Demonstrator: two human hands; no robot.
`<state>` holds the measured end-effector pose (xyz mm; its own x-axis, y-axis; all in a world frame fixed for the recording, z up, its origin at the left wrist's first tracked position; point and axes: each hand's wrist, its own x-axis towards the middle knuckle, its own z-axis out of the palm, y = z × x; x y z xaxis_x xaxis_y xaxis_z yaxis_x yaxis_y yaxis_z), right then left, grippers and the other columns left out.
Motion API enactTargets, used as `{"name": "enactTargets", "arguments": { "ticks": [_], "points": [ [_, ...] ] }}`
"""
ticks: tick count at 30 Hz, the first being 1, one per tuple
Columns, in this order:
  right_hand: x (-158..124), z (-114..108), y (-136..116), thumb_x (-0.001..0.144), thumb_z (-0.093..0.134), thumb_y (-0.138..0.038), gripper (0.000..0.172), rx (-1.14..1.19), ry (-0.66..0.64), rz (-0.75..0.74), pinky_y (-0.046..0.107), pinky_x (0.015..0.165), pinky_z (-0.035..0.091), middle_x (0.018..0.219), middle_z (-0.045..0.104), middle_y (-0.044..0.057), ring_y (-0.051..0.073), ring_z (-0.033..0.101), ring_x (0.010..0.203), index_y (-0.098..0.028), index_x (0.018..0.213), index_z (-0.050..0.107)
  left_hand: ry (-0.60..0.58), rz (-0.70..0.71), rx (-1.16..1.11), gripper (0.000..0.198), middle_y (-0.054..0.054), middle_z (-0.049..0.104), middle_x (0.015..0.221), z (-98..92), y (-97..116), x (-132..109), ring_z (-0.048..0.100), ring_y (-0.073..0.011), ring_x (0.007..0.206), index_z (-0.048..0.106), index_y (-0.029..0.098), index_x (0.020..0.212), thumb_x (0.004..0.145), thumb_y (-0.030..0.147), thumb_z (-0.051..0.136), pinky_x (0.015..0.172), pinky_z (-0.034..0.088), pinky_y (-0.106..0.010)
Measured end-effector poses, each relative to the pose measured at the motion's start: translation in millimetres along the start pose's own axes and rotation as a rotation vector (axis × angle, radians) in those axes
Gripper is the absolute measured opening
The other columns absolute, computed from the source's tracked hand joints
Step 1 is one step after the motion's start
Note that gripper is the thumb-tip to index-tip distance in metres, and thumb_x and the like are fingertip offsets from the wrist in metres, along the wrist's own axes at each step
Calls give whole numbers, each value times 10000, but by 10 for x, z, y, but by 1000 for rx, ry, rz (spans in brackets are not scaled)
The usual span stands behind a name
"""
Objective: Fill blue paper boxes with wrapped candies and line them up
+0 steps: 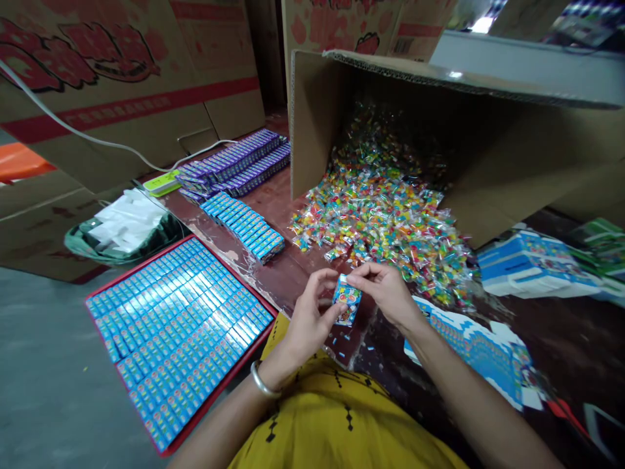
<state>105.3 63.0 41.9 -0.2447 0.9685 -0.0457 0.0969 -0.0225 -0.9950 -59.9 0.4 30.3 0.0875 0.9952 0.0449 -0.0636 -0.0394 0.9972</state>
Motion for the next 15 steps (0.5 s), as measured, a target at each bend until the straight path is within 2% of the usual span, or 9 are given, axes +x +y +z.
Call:
{"name": "enactTargets", "arguments": {
  "ticks": [5, 7, 9, 11, 13, 15],
  "points": [
    [49, -54, -17, 713, 774, -413, 258, 11, -52, 49, 290, 648, 497, 671, 659, -4, 143, 593, 635, -175, 693, 676, -58, -35, -13, 537, -79, 571, 1175, -31, 20, -5, 570, -219, 1078, 435, 267, 1337, 842, 230, 641, 832, 536, -306],
    [36, -48, -49, 738, 755, -402, 243, -40, -67, 13, 297, 653, 495, 677, 658, -1, 149, 596, 645, -177, 696, 674, -76, -46, -22, 572, -79, 593, 1151, -48, 24, -1, 587, -216, 1038, 432, 271, 1368, 839, 234, 646, 828, 531, -312],
    [-5, -31, -92, 795, 707, -378, 225, -139, -51, -84, 311, 685, 498, 701, 659, 7, 160, 607, 681, -186, 686, 667, -89, -53, -33, 561, -81, 602, 1165, -66, 27, 8, 591, -216, 1022, 457, 263, 1361, 834, 234, 649, 815, 528, -305],
    [-71, -12, -133, 862, 631, -363, 211, -261, -47, -194, 330, 743, 509, 797, 676, 28, 179, 632, 776, -201, 736, 677, -91, -54, -49, 483, -84, 605, 1187, -86, 29, 27, 589, -217, 1030, 510, 241, 1303, 839, 235, 641, 822, 520, -300],
    [-145, 5, -154, 842, 654, -387, 200, -401, -110, -267, 366, 845, 515, 1023, 679, 57, 219, 634, 972, -230, 961, 688, -66, -52, -76, 402, -82, 615, 1165, -108, 28, 58, 594, -208, 1012, 538, 219, 1236, 846, 239, 632, 834, 511, -297],
    [-205, 20, -138, 724, 767, -406, 611, -564, -193, -315, 439, 998, 465, 1311, 572, 85, 278, 533, 1214, -268, 1278, 552, -37, -57, -119, 379, -76, 626, 1116, -124, 17, 97, 604, -193, 965, 531, 209, 1207, 844, 241, 635, 820, 507, -289]
  ]
}}
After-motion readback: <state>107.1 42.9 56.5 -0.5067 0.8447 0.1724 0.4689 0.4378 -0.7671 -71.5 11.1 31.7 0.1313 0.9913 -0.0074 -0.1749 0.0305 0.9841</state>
